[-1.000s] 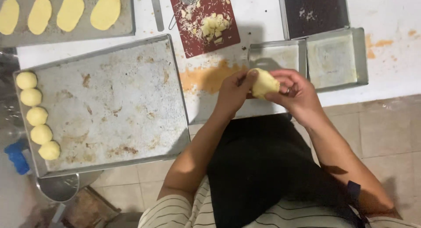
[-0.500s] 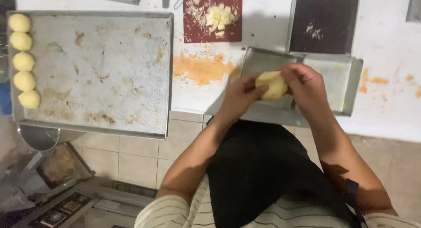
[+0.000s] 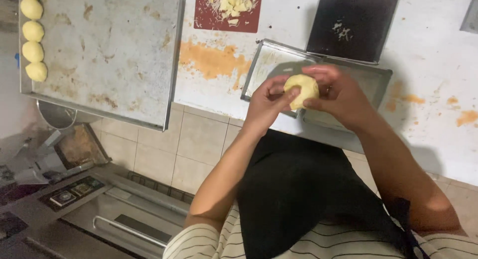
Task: The person fills small balls of dough with a dark filling, seals them, and places them into a metal tray. They repeat this process multiple times, occasionally picking up new dough balls from a tray on the left.
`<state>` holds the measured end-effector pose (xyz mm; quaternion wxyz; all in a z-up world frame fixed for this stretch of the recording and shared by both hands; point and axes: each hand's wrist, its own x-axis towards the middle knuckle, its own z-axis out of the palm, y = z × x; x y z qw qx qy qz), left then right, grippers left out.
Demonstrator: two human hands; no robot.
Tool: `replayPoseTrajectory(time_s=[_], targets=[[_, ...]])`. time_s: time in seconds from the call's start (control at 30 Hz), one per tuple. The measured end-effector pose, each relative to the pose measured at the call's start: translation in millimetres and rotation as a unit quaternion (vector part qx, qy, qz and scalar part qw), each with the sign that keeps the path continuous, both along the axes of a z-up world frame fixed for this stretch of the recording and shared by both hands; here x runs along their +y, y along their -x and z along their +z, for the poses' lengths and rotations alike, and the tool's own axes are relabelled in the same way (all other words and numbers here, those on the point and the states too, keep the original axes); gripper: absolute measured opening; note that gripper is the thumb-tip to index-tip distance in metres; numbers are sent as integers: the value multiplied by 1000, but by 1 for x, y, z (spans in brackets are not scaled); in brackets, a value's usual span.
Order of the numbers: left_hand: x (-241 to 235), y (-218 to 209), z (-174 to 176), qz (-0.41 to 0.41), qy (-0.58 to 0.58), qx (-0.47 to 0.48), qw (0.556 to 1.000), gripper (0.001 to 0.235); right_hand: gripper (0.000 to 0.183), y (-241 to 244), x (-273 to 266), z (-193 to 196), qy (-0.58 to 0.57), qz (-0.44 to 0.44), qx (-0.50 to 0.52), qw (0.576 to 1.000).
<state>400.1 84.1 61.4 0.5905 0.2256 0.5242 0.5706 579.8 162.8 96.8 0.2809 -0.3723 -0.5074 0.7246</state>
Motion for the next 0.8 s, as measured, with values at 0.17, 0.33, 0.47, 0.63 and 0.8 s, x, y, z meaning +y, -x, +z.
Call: replayPoseTrajectory(time_s=[0.17, 0.33, 0.47, 0.63, 0.8], targets=[[-3, 15, -10, -10, -21, -13, 1000, 44, 55, 0, -1, -24, 19, -19, 16, 1000], [-7, 25, -29, -22, -50, -1, 998, 58, 35, 31, -8, -40, -110, -53, -70, 990], [-10, 62, -46, -72, -55, -45, 995, 53, 21, 64, -23, -28, -54, -159, -56, 984], [-15, 109, -26, -89, -68, -51, 992, 51, 29, 100, -48, -25, -51, -160, -52, 984], [-7, 163, 14, -244, -32, -50, 968, 58, 35, 128, -53, 40, -13, -239, 1, 971]])
